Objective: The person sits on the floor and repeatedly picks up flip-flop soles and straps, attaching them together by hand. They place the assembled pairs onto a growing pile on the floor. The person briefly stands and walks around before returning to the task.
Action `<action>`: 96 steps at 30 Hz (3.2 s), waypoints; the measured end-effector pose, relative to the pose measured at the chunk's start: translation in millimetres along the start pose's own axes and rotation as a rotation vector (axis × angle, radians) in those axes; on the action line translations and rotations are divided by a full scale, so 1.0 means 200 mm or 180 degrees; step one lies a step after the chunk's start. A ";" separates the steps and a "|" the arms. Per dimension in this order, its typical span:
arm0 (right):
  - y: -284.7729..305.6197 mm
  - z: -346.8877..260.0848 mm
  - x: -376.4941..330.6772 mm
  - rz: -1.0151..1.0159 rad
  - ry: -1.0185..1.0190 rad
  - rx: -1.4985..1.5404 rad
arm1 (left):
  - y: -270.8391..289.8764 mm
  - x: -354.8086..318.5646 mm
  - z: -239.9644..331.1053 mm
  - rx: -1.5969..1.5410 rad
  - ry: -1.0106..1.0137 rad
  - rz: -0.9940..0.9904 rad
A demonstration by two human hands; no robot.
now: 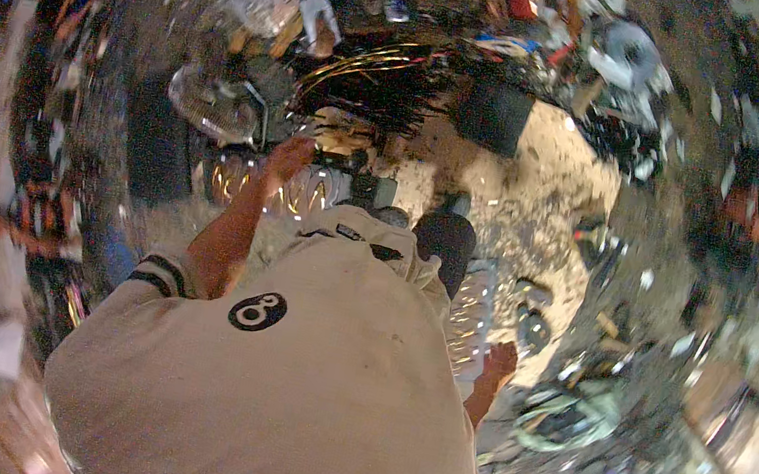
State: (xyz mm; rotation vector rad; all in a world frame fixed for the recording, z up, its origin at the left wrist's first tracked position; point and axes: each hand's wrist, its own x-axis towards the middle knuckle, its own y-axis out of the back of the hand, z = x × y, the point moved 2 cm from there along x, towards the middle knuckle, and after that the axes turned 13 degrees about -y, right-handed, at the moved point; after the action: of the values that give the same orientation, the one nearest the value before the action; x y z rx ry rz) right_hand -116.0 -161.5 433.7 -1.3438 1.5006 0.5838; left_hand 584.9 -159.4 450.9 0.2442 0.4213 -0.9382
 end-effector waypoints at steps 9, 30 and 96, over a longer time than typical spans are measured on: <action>-0.24 -1.34 1.28 -0.2712 -0.1580 -0.0960 | -0.10 -1.07 -0.74 -0.0642 0.1446 0.2294; -3.20 0.22 1.32 -0.4465 0.2073 -0.7769 | -2.43 -0.91 -0.24 -0.0958 0.0359 0.1426; -1.02 1.33 2.60 -0.9893 -0.0460 -0.8876 | -2.45 -0.18 -2.86 -0.6811 -0.3090 0.8007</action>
State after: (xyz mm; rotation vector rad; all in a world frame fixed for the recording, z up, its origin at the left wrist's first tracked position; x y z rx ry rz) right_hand 227.2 -221.7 -78.6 1.0338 2.0820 0.1664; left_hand 26.5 -195.2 -52.6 2.1162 0.3207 -3.1358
